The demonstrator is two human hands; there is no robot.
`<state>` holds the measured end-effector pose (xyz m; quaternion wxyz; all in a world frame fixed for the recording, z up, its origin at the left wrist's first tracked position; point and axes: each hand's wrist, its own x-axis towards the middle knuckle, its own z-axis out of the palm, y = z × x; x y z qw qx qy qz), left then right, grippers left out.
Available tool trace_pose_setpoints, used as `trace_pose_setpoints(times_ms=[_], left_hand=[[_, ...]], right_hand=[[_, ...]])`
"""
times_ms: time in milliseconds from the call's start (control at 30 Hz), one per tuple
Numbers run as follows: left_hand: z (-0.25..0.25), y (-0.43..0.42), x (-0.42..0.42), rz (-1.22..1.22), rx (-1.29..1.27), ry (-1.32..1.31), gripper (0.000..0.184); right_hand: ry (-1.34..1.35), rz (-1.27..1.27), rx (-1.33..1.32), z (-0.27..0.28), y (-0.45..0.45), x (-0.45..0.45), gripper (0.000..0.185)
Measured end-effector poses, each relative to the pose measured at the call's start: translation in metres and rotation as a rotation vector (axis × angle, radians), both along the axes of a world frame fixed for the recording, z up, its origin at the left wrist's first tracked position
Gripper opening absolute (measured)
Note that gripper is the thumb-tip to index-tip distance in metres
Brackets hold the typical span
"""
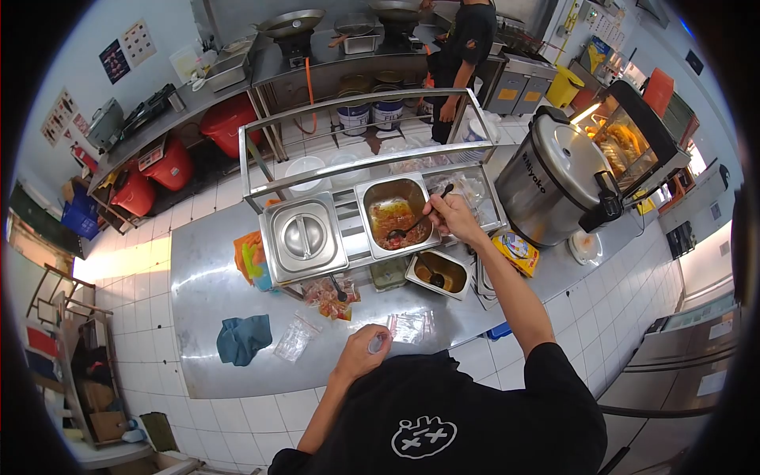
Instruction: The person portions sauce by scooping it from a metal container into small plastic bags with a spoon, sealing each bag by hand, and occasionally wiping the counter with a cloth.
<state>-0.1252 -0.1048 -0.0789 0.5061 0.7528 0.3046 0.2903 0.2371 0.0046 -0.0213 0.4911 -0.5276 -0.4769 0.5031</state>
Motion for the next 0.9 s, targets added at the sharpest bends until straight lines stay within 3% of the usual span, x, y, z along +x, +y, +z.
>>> trace_pose_setpoints(times_ms=[100,200,300,400,600,900], left_hand=[[0.000,-0.001,0.001,-0.003,-0.006,0.005,0.017],[-0.001,-0.002,0.003,-0.009,-0.002,0.006,0.018],[-0.001,-0.001,0.004,-0.014,0.006,0.003,0.016],[0.001,-0.001,0.004,0.000,0.010,-0.002,0.014],[0.001,0.000,-0.002,0.011,0.009,0.009,0.016],[0.001,0.001,-0.001,0.014,0.034,0.015,0.014]], right_hand=[[0.045,-0.067,0.029,0.000,0.001,0.000,0.042],[-0.247,-0.083,0.062,-0.001,0.006,-0.013,0.040],[-0.305,0.004,0.004,-0.004,0.008,-0.025,0.040],[-0.248,-0.026,-0.097,0.007,0.011,-0.029,0.040],[-0.116,-0.151,-0.047,-0.009,0.023,-0.016,0.041],[0.024,-0.015,0.007,-0.013,0.002,-0.001,0.043]])
